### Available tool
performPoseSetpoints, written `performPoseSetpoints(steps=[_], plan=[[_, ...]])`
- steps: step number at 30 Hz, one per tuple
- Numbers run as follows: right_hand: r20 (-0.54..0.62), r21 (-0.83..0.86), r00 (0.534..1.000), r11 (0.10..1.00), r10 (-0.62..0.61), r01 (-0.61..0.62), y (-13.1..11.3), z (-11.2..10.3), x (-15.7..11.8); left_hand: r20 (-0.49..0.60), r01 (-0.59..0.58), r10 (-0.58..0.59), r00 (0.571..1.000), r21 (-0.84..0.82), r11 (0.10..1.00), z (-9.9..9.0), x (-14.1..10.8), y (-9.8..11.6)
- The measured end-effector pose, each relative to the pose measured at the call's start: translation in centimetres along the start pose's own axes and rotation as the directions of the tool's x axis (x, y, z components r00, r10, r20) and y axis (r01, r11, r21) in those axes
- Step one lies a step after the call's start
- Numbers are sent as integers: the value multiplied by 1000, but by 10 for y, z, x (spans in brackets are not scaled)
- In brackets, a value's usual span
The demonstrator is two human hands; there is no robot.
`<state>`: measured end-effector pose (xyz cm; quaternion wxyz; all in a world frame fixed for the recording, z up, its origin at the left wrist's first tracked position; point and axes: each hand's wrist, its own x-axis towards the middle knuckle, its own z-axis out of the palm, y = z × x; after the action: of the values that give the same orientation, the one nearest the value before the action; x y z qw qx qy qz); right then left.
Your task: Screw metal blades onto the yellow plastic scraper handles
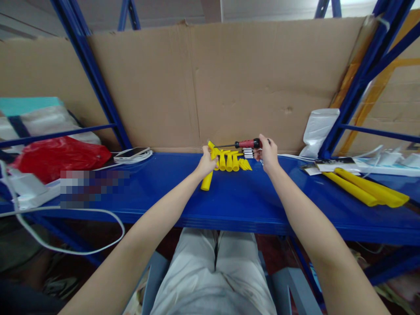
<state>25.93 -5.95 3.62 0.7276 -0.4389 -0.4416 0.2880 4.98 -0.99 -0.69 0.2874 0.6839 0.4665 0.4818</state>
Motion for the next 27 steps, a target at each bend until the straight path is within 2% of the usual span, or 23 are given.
performPoseSetpoints(steps=[22, 27], plan=[[-15, 58, 1000, 998, 16, -15, -1, 1, 0, -2, 2, -2, 1000, 35, 999, -1, -2, 2], [-6, 18, 1000, 1000, 15, -15, -1, 0, -1, 1, 0, 0, 1000, 11, 1000, 0, -1, 1]])
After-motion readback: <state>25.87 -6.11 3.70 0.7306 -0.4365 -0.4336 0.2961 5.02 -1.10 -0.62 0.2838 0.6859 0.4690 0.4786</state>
